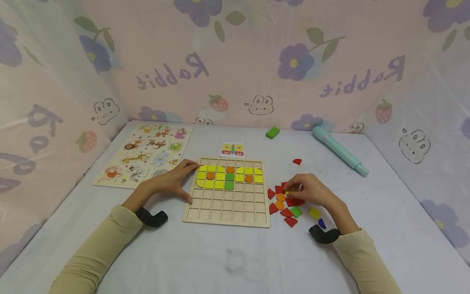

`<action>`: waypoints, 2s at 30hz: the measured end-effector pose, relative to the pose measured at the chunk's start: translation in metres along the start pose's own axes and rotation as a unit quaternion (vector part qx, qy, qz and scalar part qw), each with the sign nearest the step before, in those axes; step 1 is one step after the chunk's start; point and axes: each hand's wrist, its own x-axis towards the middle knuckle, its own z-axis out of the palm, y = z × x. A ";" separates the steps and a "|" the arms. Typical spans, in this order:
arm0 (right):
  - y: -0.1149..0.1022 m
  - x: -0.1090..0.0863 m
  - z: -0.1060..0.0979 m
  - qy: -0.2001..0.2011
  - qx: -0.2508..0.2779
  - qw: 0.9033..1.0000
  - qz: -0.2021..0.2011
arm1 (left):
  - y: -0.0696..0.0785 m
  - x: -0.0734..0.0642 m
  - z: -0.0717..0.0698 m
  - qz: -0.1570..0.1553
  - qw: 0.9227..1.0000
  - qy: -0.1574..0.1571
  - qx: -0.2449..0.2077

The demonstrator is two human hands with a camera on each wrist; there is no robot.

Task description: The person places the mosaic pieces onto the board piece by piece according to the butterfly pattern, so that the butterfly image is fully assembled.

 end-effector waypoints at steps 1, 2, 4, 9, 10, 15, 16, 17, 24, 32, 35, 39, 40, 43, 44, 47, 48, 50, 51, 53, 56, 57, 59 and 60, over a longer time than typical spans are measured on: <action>0.001 0.000 0.000 0.002 0.000 1.000 0.000 | 0.000 0.000 0.000 -0.001 1.000 -0.001 -0.001; 0.003 0.000 0.000 0.004 0.000 1.000 0.000 | 0.000 0.000 0.000 0.000 1.000 0.000 -0.001; 0.005 0.000 0.001 0.007 0.001 1.000 -0.002 | -0.001 0.001 0.000 -0.001 1.000 0.000 -0.002; 0.009 -0.001 0.001 0.007 -0.001 1.000 0.003 | 0.000 0.001 0.000 0.001 1.000 0.001 -0.003; 0.009 -0.001 0.000 0.004 0.000 1.000 0.007 | 0.000 0.001 0.000 0.001 1.000 0.001 -0.003; 0.010 -0.003 -0.001 -0.004 0.004 1.000 0.020 | 0.002 0.000 -0.001 0.000 1.000 -0.001 -0.009; 0.010 -0.003 -0.001 -0.005 0.002 1.000 0.022 | 0.002 0.000 -0.001 -0.001 1.000 -0.001 -0.010; 0.010 -0.002 -0.001 -0.006 -0.002 1.000 0.024 | 0.003 -0.001 -0.002 -0.001 1.000 -0.001 -0.010; 0.004 0.002 -0.001 0.009 -0.032 0.998 0.046 | 0.002 -0.002 -0.002 0.005 1.000 -0.002 -0.012; -0.031 0.033 0.016 0.038 -0.006 0.999 -0.008 | 0.001 -0.001 -0.001 0.013 1.000 0.005 -0.007; -0.046 0.049 0.029 0.029 0.005 0.999 -0.025 | 0.001 0.000 -0.001 0.012 1.000 0.005 -0.006; -0.060 0.068 0.044 0.017 0.018 0.999 -0.034 | 0.001 0.000 -0.001 0.009 1.000 0.004 -0.009; -0.062 0.072 0.047 0.015 0.019 0.999 -0.036 | 0.001 0.001 -0.001 0.009 1.000 0.004 -0.011; -0.067 0.080 0.054 0.010 0.015 0.999 -0.047 | 0.001 0.001 0.000 0.011 1.000 0.002 -0.012; -0.067 0.082 0.055 0.010 0.014 0.998 -0.052 | 0.001 0.001 0.000 0.011 1.000 0.002 -0.011; -0.067 0.085 0.057 0.009 0.016 0.998 -0.066 | -0.001 0.001 0.000 0.009 1.000 0.004 -0.005; -0.067 0.085 0.057 0.010 0.018 0.997 -0.071 | -0.001 0.001 0.000 0.008 1.000 0.004 -0.002; -0.066 0.086 0.058 0.013 0.022 0.996 -0.080 | -0.001 0.000 0.000 0.008 1.000 0.006 -0.003; -0.065 0.087 0.059 0.015 0.023 0.996 -0.084 | -0.001 0.000 0.000 0.010 1.000 0.007 -0.005; -0.063 0.088 0.060 0.017 0.024 0.996 -0.087 | -0.001 -0.001 0.000 0.012 1.000 0.005 -0.010; -0.062 0.089 0.062 0.014 0.026 0.996 -0.086 | -0.001 -0.001 0.000 0.012 1.000 0.003 -0.013; -0.061 0.089 0.062 0.012 0.026 0.996 -0.086 | -0.001 -0.001 0.000 0.011 1.000 0.003 -0.012; -0.062 0.088 0.061 0.009 0.025 0.996 -0.088 | -0.001 0.000 0.001 0.008 1.000 0.003 -0.011; -0.062 0.087 0.059 0.011 0.025 0.996 -0.089 | -0.001 0.000 0.000 0.008 1.000 0.004 -0.011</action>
